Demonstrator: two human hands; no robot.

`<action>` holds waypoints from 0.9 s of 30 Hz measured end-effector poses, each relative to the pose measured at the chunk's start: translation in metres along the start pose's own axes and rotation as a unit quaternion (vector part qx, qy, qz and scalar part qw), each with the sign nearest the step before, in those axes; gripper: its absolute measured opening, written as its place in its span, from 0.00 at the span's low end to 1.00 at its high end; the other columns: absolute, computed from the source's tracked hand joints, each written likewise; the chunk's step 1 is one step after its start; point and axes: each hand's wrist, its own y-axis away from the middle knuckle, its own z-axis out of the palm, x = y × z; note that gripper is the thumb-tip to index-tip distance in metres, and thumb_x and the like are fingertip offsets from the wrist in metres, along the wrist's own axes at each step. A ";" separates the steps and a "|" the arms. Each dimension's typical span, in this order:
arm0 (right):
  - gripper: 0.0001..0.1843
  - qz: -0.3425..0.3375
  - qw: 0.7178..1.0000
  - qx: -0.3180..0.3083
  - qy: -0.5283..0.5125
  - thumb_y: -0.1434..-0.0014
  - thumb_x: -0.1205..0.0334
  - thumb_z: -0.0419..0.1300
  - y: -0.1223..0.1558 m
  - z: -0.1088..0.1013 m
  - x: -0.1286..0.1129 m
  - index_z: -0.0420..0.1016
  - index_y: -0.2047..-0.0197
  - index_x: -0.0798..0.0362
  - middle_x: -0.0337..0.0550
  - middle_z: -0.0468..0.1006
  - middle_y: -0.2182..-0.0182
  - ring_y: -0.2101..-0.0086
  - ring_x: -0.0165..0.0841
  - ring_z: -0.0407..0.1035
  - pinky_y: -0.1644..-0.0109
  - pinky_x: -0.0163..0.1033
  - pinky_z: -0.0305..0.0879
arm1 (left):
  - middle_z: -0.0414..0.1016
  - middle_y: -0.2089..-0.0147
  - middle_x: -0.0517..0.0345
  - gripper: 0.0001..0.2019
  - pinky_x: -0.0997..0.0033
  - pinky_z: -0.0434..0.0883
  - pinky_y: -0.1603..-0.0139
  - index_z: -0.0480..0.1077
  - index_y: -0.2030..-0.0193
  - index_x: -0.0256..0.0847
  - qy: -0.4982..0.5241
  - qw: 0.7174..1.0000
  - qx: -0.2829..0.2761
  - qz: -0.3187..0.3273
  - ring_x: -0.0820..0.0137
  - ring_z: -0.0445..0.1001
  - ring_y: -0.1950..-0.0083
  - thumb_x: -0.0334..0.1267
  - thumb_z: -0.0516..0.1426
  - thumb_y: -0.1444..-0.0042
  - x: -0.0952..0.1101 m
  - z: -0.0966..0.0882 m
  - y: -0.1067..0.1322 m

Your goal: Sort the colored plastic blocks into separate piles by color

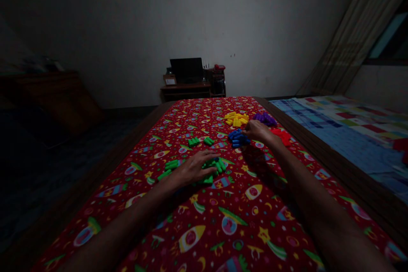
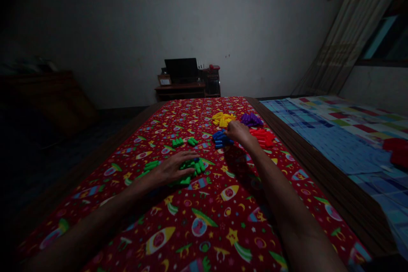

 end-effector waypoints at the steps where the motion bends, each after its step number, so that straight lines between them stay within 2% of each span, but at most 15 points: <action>1: 0.17 0.017 1.000 0.013 0.016 0.41 0.56 0.56 0.002 -0.002 -0.002 0.80 0.65 0.60 0.48 0.76 0.74 0.75 0.31 0.65 0.73 0.35 0.46 | 0.74 0.44 0.49 0.17 0.60 0.67 0.41 0.73 0.47 0.42 -0.006 1.000 -0.004 -0.003 0.61 0.71 0.42 0.42 0.57 0.43 -0.001 0.002 0.000; 4: 0.19 0.018 0.998 0.059 0.029 0.39 0.55 0.53 0.007 -0.008 -0.013 0.80 0.63 0.60 0.53 0.78 0.70 0.72 0.32 0.67 0.72 0.36 0.47 | 0.78 0.52 0.50 0.13 0.63 0.71 0.47 0.76 0.53 0.41 -0.031 0.999 0.014 -0.037 0.62 0.75 0.49 0.38 0.57 0.44 -0.006 0.003 -0.002; 6: 0.19 -0.045 0.997 0.057 0.007 0.38 0.58 0.52 0.011 -0.008 -0.027 0.81 0.65 0.60 0.52 0.78 0.71 0.73 0.31 0.67 0.72 0.36 0.47 | 0.78 0.53 0.52 0.14 0.63 0.71 0.47 0.75 0.54 0.42 -0.042 0.997 0.024 -0.059 0.62 0.76 0.49 0.36 0.57 0.48 -0.008 0.000 -0.004; 8: 0.15 -0.148 0.988 0.021 -0.036 0.39 0.63 0.53 0.017 -0.001 -0.046 0.81 0.65 0.60 0.48 0.78 0.73 0.73 0.30 0.66 0.72 0.35 0.48 | 0.78 0.52 0.53 0.16 0.64 0.71 0.46 0.74 0.53 0.42 -0.042 0.996 0.031 -0.076 0.62 0.75 0.48 0.34 0.57 0.50 -0.009 -0.003 -0.005; 11: 0.11 -0.303 0.948 -0.054 -0.084 0.43 0.68 0.58 0.026 0.020 -0.076 0.80 0.59 0.57 0.45 0.79 0.69 0.71 0.29 0.67 0.70 0.32 0.52 | 0.79 0.52 0.54 0.17 0.65 0.72 0.48 0.72 0.53 0.42 -0.049 0.992 0.037 -0.113 0.63 0.77 0.51 0.34 0.57 0.52 -0.012 -0.006 -0.006; 14: 0.13 -0.357 0.926 -0.096 -0.072 0.43 0.66 0.60 0.030 0.041 -0.094 0.79 0.55 0.57 0.48 0.79 0.66 0.69 0.31 0.69 0.69 0.32 0.54 | 0.79 0.54 0.52 0.15 0.64 0.73 0.49 0.73 0.56 0.41 -0.068 0.985 0.027 -0.155 0.60 0.77 0.53 0.36 0.57 0.52 -0.017 -0.009 -0.005; 17: 0.12 -0.349 0.926 -0.113 -0.095 0.43 0.65 0.60 0.030 0.048 -0.095 0.80 0.57 0.58 0.48 0.79 0.67 0.69 0.31 0.69 0.69 0.32 0.55 | 0.79 0.52 0.48 0.17 0.62 0.72 0.49 0.73 0.53 0.39 -0.062 0.985 0.019 -0.158 0.58 0.77 0.51 0.42 0.57 0.49 -0.022 -0.013 -0.001; 21: 0.10 -0.311 0.930 -0.112 -0.160 0.47 0.68 0.62 0.023 0.035 -0.081 0.80 0.61 0.58 0.40 0.78 0.71 0.72 0.27 0.66 0.71 0.30 0.53 | 0.77 0.50 0.46 0.21 0.62 0.72 0.49 0.72 0.51 0.39 -0.043 0.990 0.028 -0.128 0.59 0.76 0.50 0.50 0.54 0.45 -0.022 -0.023 0.011; 24: 0.08 -0.264 0.950 -0.039 -0.165 0.45 0.67 0.59 0.012 0.021 -0.062 0.80 0.66 0.59 0.39 0.75 0.75 0.74 0.26 0.63 0.72 0.30 0.50 | 0.77 0.52 0.48 0.20 0.64 0.71 0.49 0.73 0.53 0.40 -0.047 0.993 0.019 -0.106 0.61 0.76 0.51 0.52 0.52 0.43 -0.018 -0.041 0.023; 27: 0.11 -0.150 0.973 0.093 -0.152 0.43 0.66 0.56 0.000 0.015 -0.036 0.80 0.66 0.59 0.42 0.77 0.73 0.73 0.27 0.65 0.71 0.31 0.51 | 0.78 0.58 0.53 0.18 0.67 0.71 0.55 0.74 0.59 0.42 -0.061 0.987 -0.046 -0.138 0.63 0.76 0.57 0.53 0.53 0.44 -0.013 -0.064 0.034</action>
